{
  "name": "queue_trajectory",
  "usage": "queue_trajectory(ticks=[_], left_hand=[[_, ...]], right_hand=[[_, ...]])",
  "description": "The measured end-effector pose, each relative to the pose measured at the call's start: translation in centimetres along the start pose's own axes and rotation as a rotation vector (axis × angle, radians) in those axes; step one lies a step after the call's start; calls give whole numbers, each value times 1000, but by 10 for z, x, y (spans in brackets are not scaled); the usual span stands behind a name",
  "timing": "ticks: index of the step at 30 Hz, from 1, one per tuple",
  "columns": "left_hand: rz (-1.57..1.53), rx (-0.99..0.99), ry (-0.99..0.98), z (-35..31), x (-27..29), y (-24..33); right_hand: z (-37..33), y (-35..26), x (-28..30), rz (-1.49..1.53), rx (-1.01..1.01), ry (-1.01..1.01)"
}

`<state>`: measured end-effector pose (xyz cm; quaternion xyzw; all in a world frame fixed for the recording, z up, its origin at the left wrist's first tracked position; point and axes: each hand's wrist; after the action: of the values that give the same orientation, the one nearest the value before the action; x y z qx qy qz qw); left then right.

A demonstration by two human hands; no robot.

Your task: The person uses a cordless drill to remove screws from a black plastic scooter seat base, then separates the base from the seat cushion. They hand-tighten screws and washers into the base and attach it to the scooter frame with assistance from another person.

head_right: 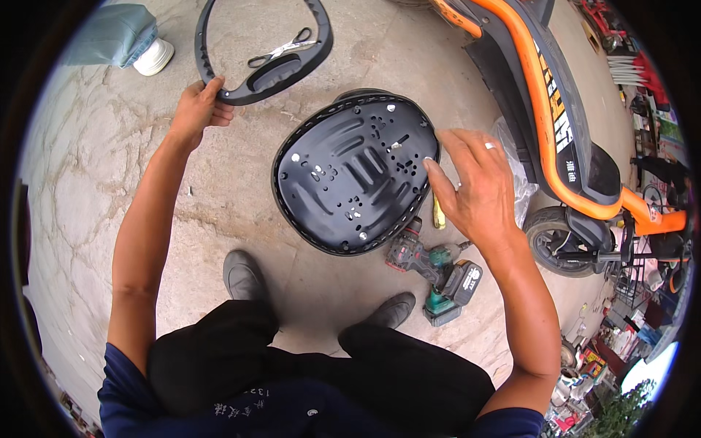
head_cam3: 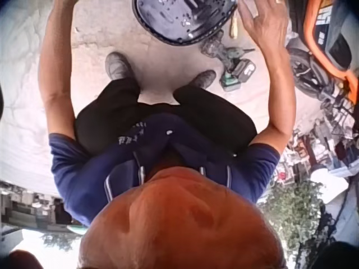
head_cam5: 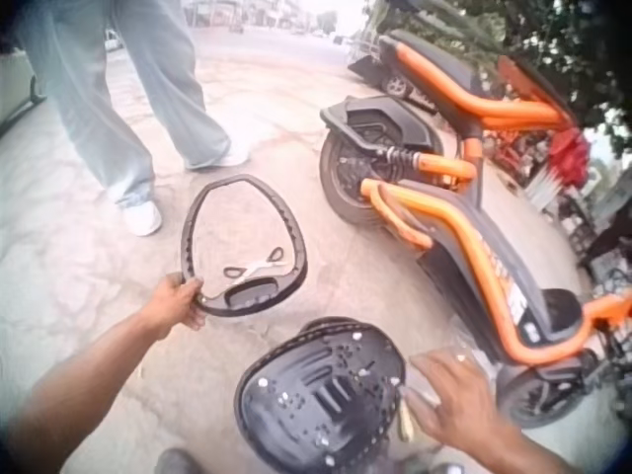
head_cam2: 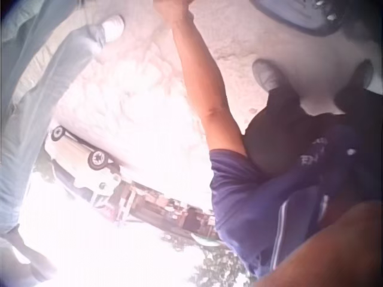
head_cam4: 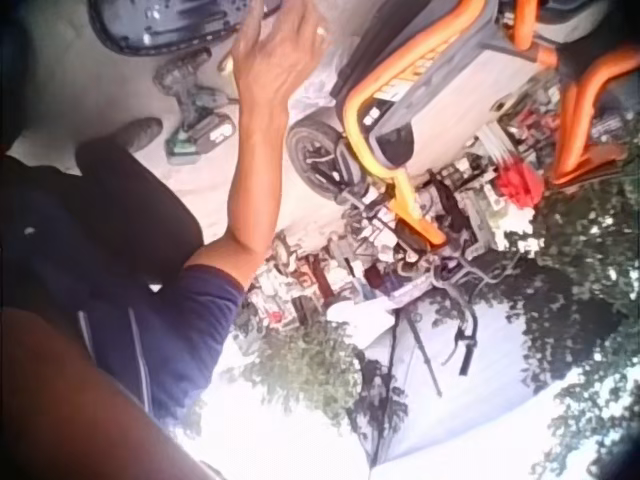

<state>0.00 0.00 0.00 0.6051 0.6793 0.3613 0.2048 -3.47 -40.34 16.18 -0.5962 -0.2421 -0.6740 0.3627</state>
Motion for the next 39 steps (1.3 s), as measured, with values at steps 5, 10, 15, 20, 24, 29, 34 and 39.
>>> queue_trajectory(ticks=[5, 10, 15, 20, 24, 29, 34, 39], left_hand=[[3, 86, 104, 26, 15, -40], [43, 211, 148, 42, 15, -74], [84, 272, 180, 47, 22, -96], [242, 285, 330, 30, 31, -84], [303, 212, 414, 9, 37, -78], [343, 117, 402, -5, 31, -73], [377, 19, 311, -9, 11, -61], [380, -40, 127, -15, -10, -55]], right_hand=[[-99, 12, -27, 120, -285, -37], [-156, 0, -61, 275, -388, -185], [-170, -1, -71, 361, -361, -248], [-178, 9, -75, 381, -254, -489], [-184, 12, -80, 392, -226, -546], [-188, 16, -82, 381, -230, -555], [-190, 16, -80, 376, -236, -543], [-193, 16, -78, 354, -245, -565]])
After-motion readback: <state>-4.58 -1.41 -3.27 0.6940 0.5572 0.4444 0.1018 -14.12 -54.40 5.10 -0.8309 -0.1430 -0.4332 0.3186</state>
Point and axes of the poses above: each hand's wrist, its own z-axis towards the middle knuckle, its own x-axis out of the back of the hand, y = z × x, and after that the axes turned 14 degrees about x, right-handed
